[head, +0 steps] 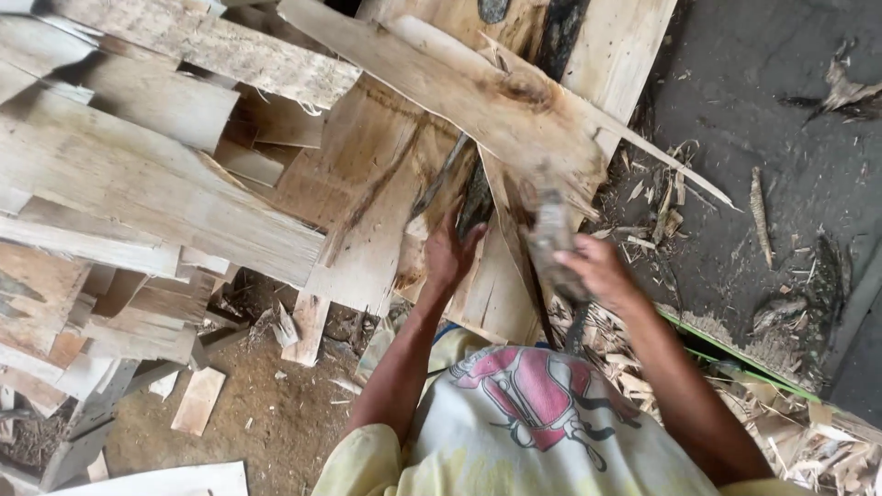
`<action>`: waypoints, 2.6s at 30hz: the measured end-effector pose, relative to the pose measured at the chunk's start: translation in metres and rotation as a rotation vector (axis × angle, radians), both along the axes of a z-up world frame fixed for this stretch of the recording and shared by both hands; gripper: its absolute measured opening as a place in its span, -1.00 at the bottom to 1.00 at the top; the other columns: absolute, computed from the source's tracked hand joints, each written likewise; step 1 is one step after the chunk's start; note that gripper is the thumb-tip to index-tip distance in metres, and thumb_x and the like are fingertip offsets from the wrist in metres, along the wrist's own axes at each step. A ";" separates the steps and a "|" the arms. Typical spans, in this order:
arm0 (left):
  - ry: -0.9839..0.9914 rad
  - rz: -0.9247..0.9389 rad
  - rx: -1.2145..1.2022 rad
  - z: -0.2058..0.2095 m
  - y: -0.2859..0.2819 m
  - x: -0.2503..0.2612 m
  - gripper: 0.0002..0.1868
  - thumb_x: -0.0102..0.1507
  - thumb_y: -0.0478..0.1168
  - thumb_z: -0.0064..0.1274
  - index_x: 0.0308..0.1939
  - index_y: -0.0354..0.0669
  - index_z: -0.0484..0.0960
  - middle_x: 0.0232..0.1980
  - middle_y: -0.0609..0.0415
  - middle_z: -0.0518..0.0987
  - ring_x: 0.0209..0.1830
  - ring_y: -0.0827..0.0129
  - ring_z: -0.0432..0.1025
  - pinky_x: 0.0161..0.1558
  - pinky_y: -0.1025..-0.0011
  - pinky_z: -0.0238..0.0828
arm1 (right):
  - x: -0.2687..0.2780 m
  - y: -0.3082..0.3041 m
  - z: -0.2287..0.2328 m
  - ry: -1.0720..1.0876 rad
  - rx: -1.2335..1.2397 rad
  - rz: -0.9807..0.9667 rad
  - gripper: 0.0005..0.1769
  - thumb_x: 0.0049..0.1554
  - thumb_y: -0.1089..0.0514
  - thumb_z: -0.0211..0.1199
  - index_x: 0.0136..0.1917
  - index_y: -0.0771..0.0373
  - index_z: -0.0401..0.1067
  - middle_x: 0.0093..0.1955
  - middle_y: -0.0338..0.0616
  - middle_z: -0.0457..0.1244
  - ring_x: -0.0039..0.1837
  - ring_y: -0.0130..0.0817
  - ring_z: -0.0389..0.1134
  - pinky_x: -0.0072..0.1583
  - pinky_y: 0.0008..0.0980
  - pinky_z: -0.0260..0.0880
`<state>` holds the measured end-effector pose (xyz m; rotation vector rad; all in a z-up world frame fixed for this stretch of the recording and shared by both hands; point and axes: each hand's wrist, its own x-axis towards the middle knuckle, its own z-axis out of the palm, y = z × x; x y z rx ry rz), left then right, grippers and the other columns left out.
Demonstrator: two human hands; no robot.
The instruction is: Trimming thin wood panels or veneer strips using a mechanical shear cutter.
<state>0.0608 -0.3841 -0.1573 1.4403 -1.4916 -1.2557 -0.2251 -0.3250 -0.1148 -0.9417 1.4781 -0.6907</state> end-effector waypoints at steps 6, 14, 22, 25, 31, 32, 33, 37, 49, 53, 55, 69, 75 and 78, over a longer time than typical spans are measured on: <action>-0.731 0.068 -0.178 0.010 -0.046 -0.013 -0.05 0.10 -0.07 0.24 0.50 -0.12 0.11 0.55 -0.28 0.18 0.51 -0.24 0.11 0.43 -0.15 -0.18 | -0.214 -0.001 0.095 -0.458 -0.713 -0.666 -0.73 0.42 0.15 0.15 0.28 0.37 0.35 0.33 0.02 0.30 0.34 -0.29 0.36 0.35 -0.40 0.35; -0.543 0.026 -0.043 -0.028 -0.077 -0.030 -0.38 0.35 -0.19 -0.03 0.52 0.15 0.29 0.11 -0.03 0.63 -0.33 0.25 0.62 0.06 0.08 0.57 | 0.060 -0.018 0.003 0.727 -0.310 0.138 0.14 -0.04 -0.16 0.47 0.59 0.28 -0.02 0.50 0.31 0.04 0.49 0.12 0.12 0.38 0.06 0.23; -0.263 0.060 0.048 -0.075 -0.066 -0.065 -0.57 0.24 0.07 0.24 0.10 -0.02 0.74 -0.13 -0.14 0.73 -0.20 0.05 0.62 -0.10 0.10 0.58 | 0.059 -0.004 -0.046 1.191 -0.377 0.437 0.01 0.02 0.08 0.35 0.61 0.46 0.02 0.55 0.47 0.00 0.51 0.29 0.11 0.51 0.09 0.13; -0.055 0.073 0.093 -0.068 -0.080 -0.076 -0.46 0.23 0.13 0.28 0.12 -0.18 0.71 -0.05 -0.15 0.74 -0.10 0.10 0.64 -0.02 0.15 0.59 | 0.050 -0.005 -0.040 1.211 -0.556 0.336 -0.22 0.06 0.24 0.21 0.52 0.48 0.15 0.46 0.49 0.14 0.35 0.29 0.34 0.35 0.02 0.42; 0.517 -0.026 0.394 0.017 -0.082 -0.084 -0.10 0.17 0.15 0.20 0.47 -0.21 0.32 0.32 -0.25 0.53 0.14 0.02 0.52 -0.05 0.06 0.65 | 0.028 0.033 -0.014 0.988 -0.374 0.267 -0.41 0.30 0.30 -0.03 0.59 0.44 0.13 -0.13 0.16 0.43 -0.40 -0.14 0.40 -0.37 -0.30 0.41; 0.548 -0.033 0.384 0.024 -0.079 -0.085 -0.08 0.17 0.15 0.21 0.50 -0.21 0.26 0.36 -0.25 0.49 0.20 0.02 0.50 -0.01 0.05 0.64 | 0.022 0.045 -0.011 0.908 -0.501 0.193 -0.49 0.33 0.27 0.02 0.52 0.41 0.24 -0.09 0.16 0.42 -0.28 -0.18 0.43 -0.25 -0.35 0.41; 0.580 -0.034 0.364 0.032 -0.080 -0.086 -0.05 0.18 0.14 0.21 0.53 -0.20 0.20 0.40 -0.26 0.45 0.26 0.03 0.47 0.02 0.04 0.63 | 0.014 0.051 -0.008 0.826 -0.636 0.122 -0.58 0.35 0.24 0.06 0.45 0.37 0.35 -0.05 0.15 0.41 -0.16 -0.22 0.46 -0.14 -0.39 0.42; 0.526 -0.077 0.334 0.058 -0.076 -0.095 -0.01 0.19 0.13 0.18 0.58 -0.12 0.08 0.47 -0.23 0.34 0.31 0.02 0.42 0.12 -0.01 0.57 | -0.004 0.062 0.018 0.433 -0.430 -0.052 -0.60 0.29 0.24 -0.01 0.35 0.44 0.30 0.00 0.02 0.43 -0.13 -0.34 0.53 -0.34 -0.50 0.54; 0.670 -0.146 0.488 0.038 -0.087 -0.128 -0.20 0.33 0.04 0.06 0.57 -0.12 0.15 0.37 -0.23 0.43 0.21 0.09 0.50 0.17 0.04 0.55 | -0.058 -0.024 0.014 -0.474 -0.211 -0.215 -0.53 0.21 0.30 -0.02 0.39 0.38 0.27 0.18 0.14 0.28 0.07 -0.19 0.40 0.01 -0.19 0.61; 0.674 -0.072 0.437 0.011 -0.089 -0.123 -0.53 0.32 -0.20 0.11 0.26 -0.33 0.43 0.00 -0.17 0.59 -0.05 0.15 0.56 0.00 0.08 0.66 | -0.058 -0.027 -0.021 -0.263 -0.249 -0.182 -0.54 0.20 0.29 0.10 0.37 0.42 0.29 0.27 0.08 0.25 0.23 -0.25 0.34 0.18 -0.22 0.52; 0.699 -0.055 0.420 0.007 -0.087 -0.116 -0.62 0.29 -0.26 0.12 0.15 -0.37 0.53 -0.10 -0.13 0.63 -0.15 0.16 0.58 -0.07 0.10 0.69 | -0.063 -0.024 -0.036 -0.194 -0.311 -0.130 -0.51 0.21 0.27 0.15 0.40 0.41 0.29 0.33 0.08 0.26 0.32 -0.25 0.33 0.32 -0.29 0.46; -0.568 0.599 -0.426 -0.115 -0.101 0.051 -0.26 0.48 0.15 -0.14 0.58 -0.26 0.13 0.20 -0.25 0.66 -0.06 0.10 0.54 0.01 0.21 0.58 | -0.031 -0.265 -0.043 0.218 -0.151 -0.254 -0.41 0.14 0.27 0.23 0.43 0.33 0.23 0.30 0.03 0.29 0.02 -0.34 0.44 -0.06 -0.49 0.57; -0.525 0.599 -0.428 -0.099 -0.100 0.043 -0.29 0.47 0.04 -0.12 0.58 -0.30 0.10 0.35 -0.37 0.53 0.24 -0.13 0.47 0.34 0.00 0.39 | -0.028 -0.354 -0.056 0.158 0.093 -0.603 -0.67 0.13 0.24 0.36 0.15 0.40 0.47 -0.01 0.10 0.39 -0.16 -0.35 0.44 -0.22 -0.46 0.57; -0.519 0.589 -0.467 -0.093 -0.107 0.042 -0.29 0.47 -0.01 -0.08 0.57 -0.35 0.12 0.32 -0.38 0.55 0.31 -0.19 0.44 0.40 0.01 0.30 | -0.022 -0.372 -0.062 0.307 0.182 -0.632 -0.80 0.10 0.20 0.39 -0.01 0.32 0.55 -0.11 0.05 0.41 -0.23 -0.38 0.42 -0.29 -0.51 0.50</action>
